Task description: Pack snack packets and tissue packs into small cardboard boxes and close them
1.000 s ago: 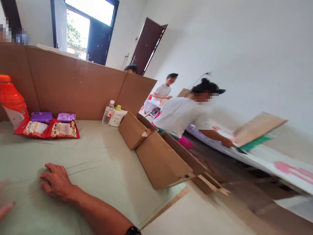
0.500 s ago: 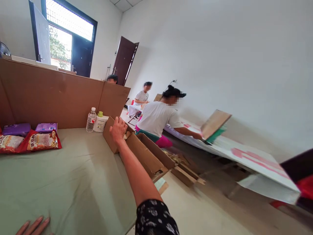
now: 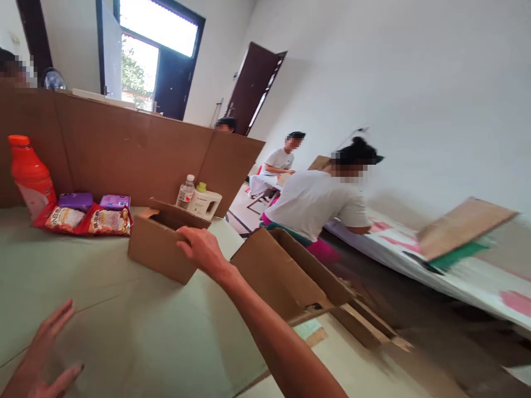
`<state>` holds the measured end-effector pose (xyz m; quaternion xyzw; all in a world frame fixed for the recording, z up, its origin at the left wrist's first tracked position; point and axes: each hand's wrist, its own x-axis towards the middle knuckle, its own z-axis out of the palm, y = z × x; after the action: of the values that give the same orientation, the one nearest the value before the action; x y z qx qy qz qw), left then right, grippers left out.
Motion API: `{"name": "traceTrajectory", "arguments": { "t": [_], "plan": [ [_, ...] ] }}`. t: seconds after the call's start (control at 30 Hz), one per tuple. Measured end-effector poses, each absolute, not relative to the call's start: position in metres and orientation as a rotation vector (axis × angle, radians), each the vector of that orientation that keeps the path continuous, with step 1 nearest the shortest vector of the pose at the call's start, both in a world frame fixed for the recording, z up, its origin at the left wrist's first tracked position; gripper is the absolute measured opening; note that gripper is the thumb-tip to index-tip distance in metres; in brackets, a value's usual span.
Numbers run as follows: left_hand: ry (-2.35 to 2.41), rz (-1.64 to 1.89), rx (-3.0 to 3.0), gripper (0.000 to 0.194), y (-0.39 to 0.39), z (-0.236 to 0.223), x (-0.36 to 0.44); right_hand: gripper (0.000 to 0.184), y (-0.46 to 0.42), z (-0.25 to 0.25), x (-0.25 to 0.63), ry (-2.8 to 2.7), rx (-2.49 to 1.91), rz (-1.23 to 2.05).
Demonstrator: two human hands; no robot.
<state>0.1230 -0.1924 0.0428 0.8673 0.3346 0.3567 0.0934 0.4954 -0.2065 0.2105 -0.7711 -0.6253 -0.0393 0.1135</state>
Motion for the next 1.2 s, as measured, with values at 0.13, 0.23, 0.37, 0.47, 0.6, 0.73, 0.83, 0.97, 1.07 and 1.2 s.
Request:
{"name": "traceTrajectory", "arguments": {
  "t": [0.13, 0.23, 0.37, 0.47, 0.6, 0.73, 0.83, 0.97, 1.07, 1.2],
  "plan": [
    [1.081, 1.271, 2.380, 0.074, -0.193, 0.099, 0.108, 0.016, -0.244, 0.200, 0.408, -2.283, -1.479, -0.246],
    [0.910, 1.395, 2.351, 0.084, -0.199, 0.133, 0.093, 0.030, -0.264, 0.205, 0.364, -2.386, -1.178, -0.216],
    [0.792, 1.334, 2.344, 0.066, -0.204, 0.154, 0.077, 0.041, -0.257, 0.229, 0.355, -2.421, -1.142, 0.391],
    [0.763, 1.253, 2.393, 0.043, -0.204, 0.158, 0.073, 0.058, -0.226, 0.250, 0.361, -2.330, -1.076, 0.958],
    [0.648, 1.111, 2.523, 0.034, -0.197, 0.167, 0.075, 0.043, -0.185, 0.263, 0.343, -2.644, -1.234, 1.164],
    [0.512, 0.777, 2.723, 0.037, -0.190, 0.183, 0.075, 0.022, -0.180, 0.265, 0.315, -3.166, -1.554, 0.673],
    [0.542, 0.722, 2.807, 0.046, -0.188, 0.189, 0.072, 0.015, -0.198, 0.266, 0.326, -3.142, -1.686, 0.223],
    [0.675, 0.952, 2.832, 0.054, -0.188, 0.188, 0.066, 0.011, -0.223, 0.252, 0.375, -2.737, -1.856, 0.086],
    [0.757, 1.154, 2.749, 0.047, -0.189, 0.178, 0.063, 0.030, -0.235, 0.232, 0.403, -2.500, -1.861, 0.269],
    [0.874, 1.342, 2.685, 0.040, -0.194, 0.156, 0.063, 0.032, -0.236, 0.223, 0.423, -2.366, -1.735, 0.470]
  ]
}}
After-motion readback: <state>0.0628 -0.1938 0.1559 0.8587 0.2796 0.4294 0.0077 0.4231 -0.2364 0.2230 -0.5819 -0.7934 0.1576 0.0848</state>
